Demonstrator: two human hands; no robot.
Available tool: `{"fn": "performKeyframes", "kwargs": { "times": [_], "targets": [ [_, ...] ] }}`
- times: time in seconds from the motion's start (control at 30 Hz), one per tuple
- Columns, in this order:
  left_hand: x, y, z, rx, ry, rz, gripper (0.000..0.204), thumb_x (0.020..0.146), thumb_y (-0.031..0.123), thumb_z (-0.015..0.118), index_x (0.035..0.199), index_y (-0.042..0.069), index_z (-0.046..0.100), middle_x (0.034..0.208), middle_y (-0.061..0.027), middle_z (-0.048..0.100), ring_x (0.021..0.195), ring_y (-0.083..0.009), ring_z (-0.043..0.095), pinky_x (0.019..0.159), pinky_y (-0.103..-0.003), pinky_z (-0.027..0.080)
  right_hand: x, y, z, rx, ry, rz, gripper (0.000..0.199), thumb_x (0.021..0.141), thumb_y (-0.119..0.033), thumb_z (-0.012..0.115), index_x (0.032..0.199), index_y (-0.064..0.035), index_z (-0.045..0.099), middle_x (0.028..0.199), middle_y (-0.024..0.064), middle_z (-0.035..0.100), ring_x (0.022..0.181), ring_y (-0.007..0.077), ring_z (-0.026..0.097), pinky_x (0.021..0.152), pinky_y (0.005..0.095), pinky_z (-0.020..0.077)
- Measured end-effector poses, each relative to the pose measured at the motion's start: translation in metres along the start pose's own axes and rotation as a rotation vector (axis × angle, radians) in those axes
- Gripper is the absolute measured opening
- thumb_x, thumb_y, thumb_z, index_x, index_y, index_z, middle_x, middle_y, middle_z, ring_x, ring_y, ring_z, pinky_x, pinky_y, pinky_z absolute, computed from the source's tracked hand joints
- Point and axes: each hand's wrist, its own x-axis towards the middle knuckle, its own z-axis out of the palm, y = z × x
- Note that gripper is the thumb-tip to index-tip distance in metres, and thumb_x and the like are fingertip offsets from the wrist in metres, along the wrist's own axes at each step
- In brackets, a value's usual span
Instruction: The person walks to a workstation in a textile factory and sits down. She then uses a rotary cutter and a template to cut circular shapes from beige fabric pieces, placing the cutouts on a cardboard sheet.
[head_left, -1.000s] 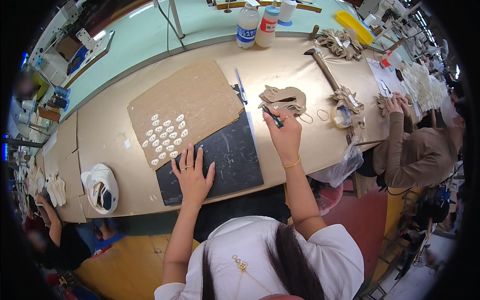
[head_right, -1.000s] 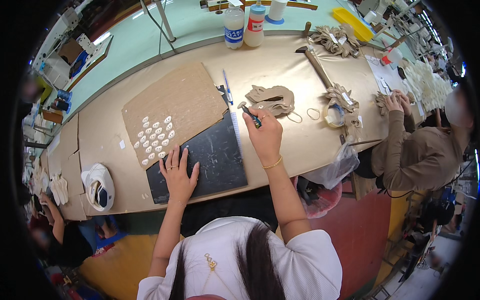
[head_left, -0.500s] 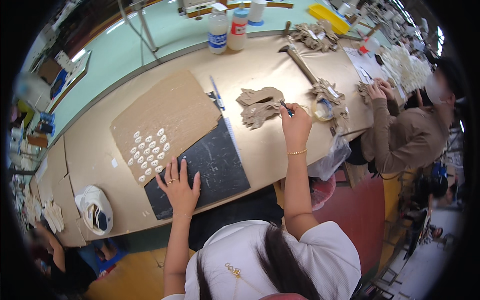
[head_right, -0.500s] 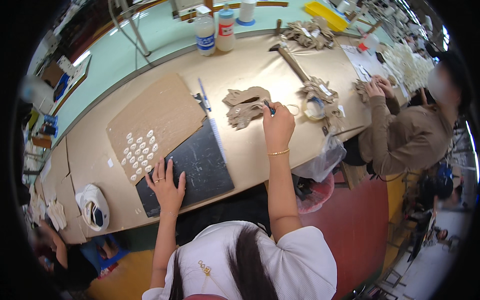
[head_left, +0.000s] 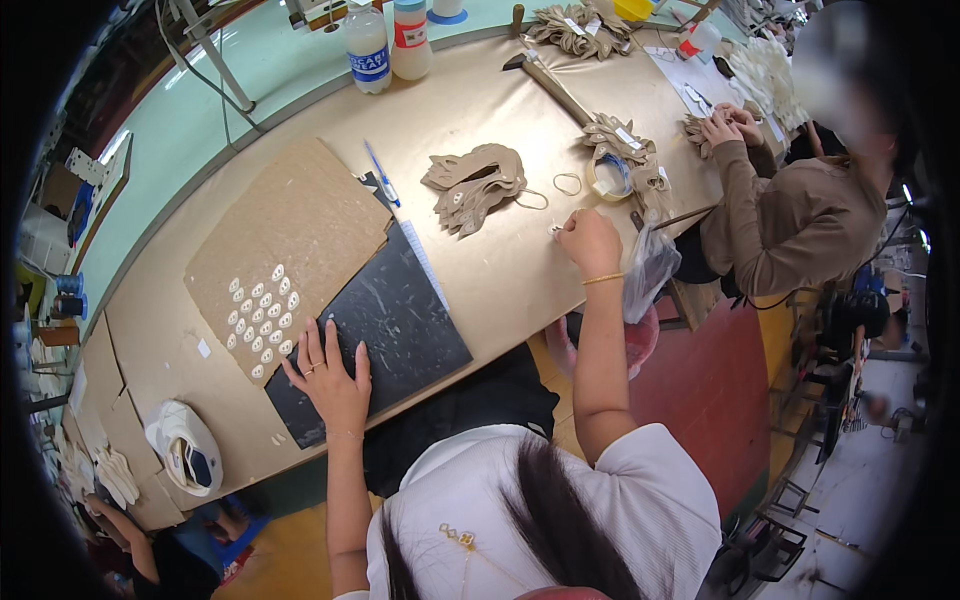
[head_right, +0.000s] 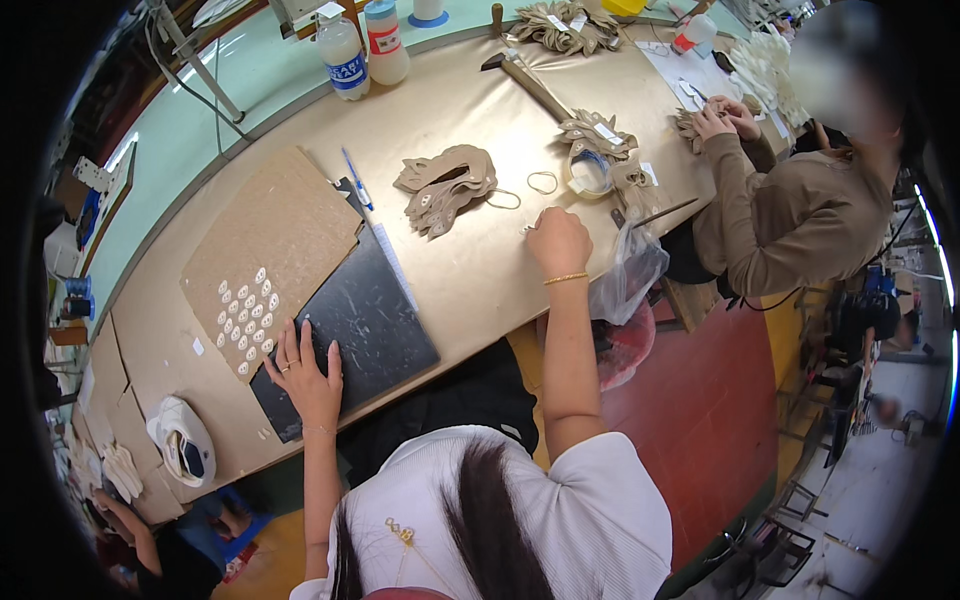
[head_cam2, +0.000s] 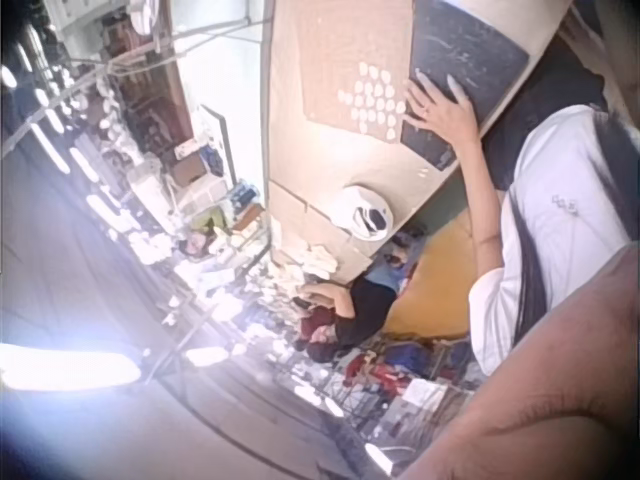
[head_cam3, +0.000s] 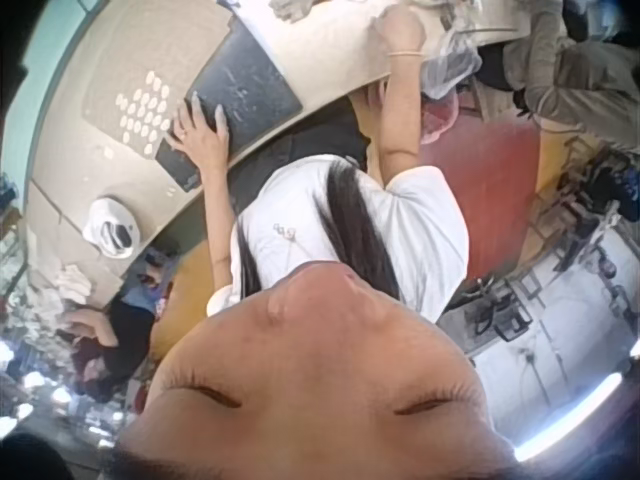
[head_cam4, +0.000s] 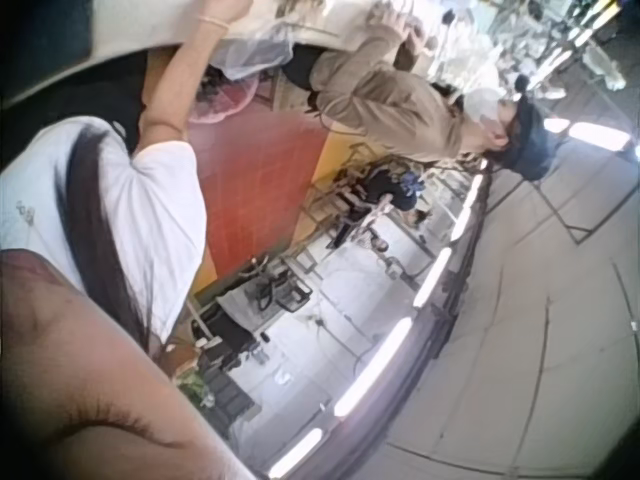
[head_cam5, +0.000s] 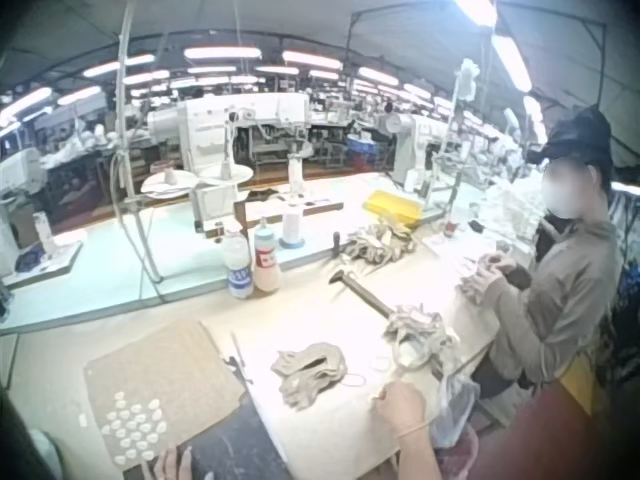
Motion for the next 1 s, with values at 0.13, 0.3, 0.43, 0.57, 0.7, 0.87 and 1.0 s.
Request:
{"fn": "performKeyframes", "kwargs": {
  "times": [0.13,0.3,0.43,0.57,0.7,0.87,1.0],
  "targets": [
    [0.0,0.0,0.0,-0.005,-0.001,-0.002,0.054,0.092,0.039,0.064,0.137,0.01,0.056,0.155,-0.0082,0.04,0.139,-0.028,0.037,0.116,-0.06,0.013,-0.012,0.01,0.01,0.099,0.059,-0.048,0.019,0.081,-0.022,0.071,0.091,-0.0071,0.073,0.095,0.0168,0.071,0.09,0.0358,0.069,0.08,0.0451,0.0546],
    [0.0,0.001,-0.002,0.007,-0.028,-0.012,0.054,0.092,0.038,0.063,0.138,0.011,0.055,0.156,-0.0077,0.039,0.139,-0.0277,0.037,0.116,-0.06,0.01,-0.024,0.026,0.04,0.272,0.33,-0.203,0.02,0.082,-0.021,0.072,0.087,-0.0013,0.07,0.082,0.0178,0.069,0.079,0.036,0.067,0.073,0.044,0.0523],
    [0.0,0.001,-0.004,0.013,-0.055,-0.026,0.053,0.092,0.038,0.064,0.138,0.012,0.055,0.156,-0.0067,0.038,0.139,-0.0269,0.038,0.116,-0.061,0.01,-0.026,0.027,0.043,0.296,0.371,-0.22,0.022,0.083,-0.021,0.072,0.089,-0.0009,0.069,0.083,0.0181,0.068,0.079,0.0363,0.066,0.073,0.0438,0.0516],
    [0.007,0.005,-0.011,-0.086,-0.027,-0.082,0.05,0.091,0.036,0.067,0.136,0.015,0.058,0.15,-0.0096,0.043,0.137,-0.0303,0.037,0.113,-0.059,0.014,-0.023,0.026,0.036,0.284,0.303,-0.165,0.021,0.083,-0.021,0.072,0.09,-0.0015,0.07,0.089,0.0189,0.069,0.082,0.0358,0.067,0.074,0.0425,0.0518],
    [0.014,-0.002,-0.012,-0.065,0.131,-0.097,0.045,0.088,0.035,0.071,0.129,0.017,0.063,0.144,-0.0124,0.046,0.133,-0.0338,0.038,0.109,-0.057,0.019,-0.021,0.028,0.036,0.467,0.436,-0.21,0.019,0.086,-0.018,0.071,0.094,-0.0001,0.07,0.092,0.0177,0.07,0.086,0.0337,0.067,0.078,0.0403,0.0522],
    [0.036,-0.016,-0.014,0.037,0.186,-0.003,0.04,0.084,0.034,0.075,0.12,0.019,0.067,0.145,-0.008,0.046,0.132,-0.032,0.037,0.106,-0.055,0.022,0.004,0.042,0.046,1.054,0.487,-0.038,0.021,0.092,-0.02,0.072,0.099,-0.0003,0.07,0.084,0.0021,0.066,0.07,0.0104,0.057,0.065,0.0272,0.0483],
    [0.051,-0.029,-0.01,0.118,0.191,0.111,0.036,0.08,0.035,0.077,0.112,0.021,0.068,0.144,-0.0038,0.046,0.134,-0.029,0.035,0.106,-0.054,0.021,-0.016,-0.002,0.05,1.311,0.272,-0.169,0.017,0.092,-0.015,0.072,0.104,-0.0027,0.071,0.084,0.001,0.066,0.057,-0.0012,0.045,0.047,0.018,0.0337]
  ]
}}
